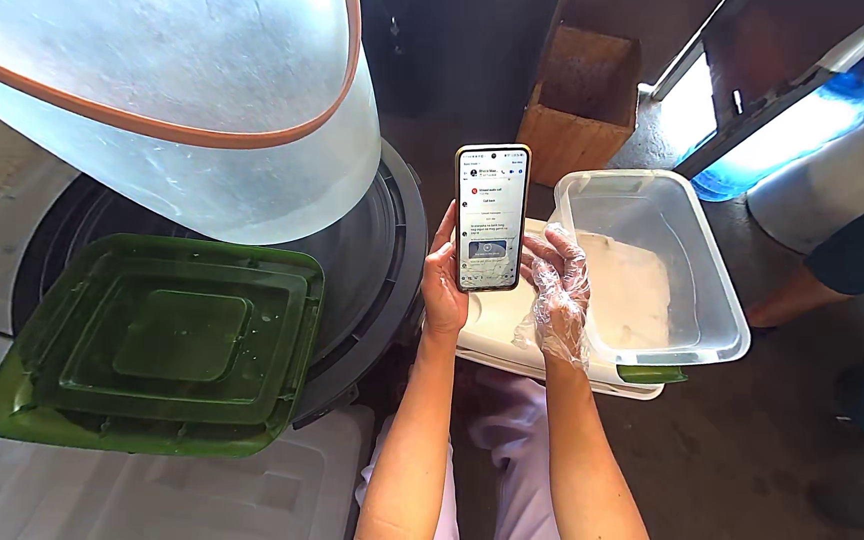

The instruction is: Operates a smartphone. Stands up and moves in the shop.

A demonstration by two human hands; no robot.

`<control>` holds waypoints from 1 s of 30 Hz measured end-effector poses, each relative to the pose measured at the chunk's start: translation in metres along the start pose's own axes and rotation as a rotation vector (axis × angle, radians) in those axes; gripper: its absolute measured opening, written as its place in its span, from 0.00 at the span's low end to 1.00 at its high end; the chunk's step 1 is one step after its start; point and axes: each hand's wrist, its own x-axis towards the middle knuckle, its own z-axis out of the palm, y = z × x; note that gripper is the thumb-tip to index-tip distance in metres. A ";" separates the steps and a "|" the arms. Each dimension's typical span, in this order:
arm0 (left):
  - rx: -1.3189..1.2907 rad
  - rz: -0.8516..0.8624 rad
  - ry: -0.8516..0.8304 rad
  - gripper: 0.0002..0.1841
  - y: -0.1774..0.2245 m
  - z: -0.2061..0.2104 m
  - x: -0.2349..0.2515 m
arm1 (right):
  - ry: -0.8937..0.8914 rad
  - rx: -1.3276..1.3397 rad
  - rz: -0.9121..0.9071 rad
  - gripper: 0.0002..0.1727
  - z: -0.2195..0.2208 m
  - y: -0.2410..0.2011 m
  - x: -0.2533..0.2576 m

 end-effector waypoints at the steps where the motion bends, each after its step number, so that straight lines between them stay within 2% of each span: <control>1: -0.018 0.002 0.001 0.32 -0.001 -0.001 0.001 | -0.002 0.001 -0.004 0.25 0.000 0.001 0.000; 30: 0.015 -0.015 -0.010 0.32 -0.003 0.001 0.000 | 0.001 0.039 -0.001 0.25 -0.004 0.000 -0.002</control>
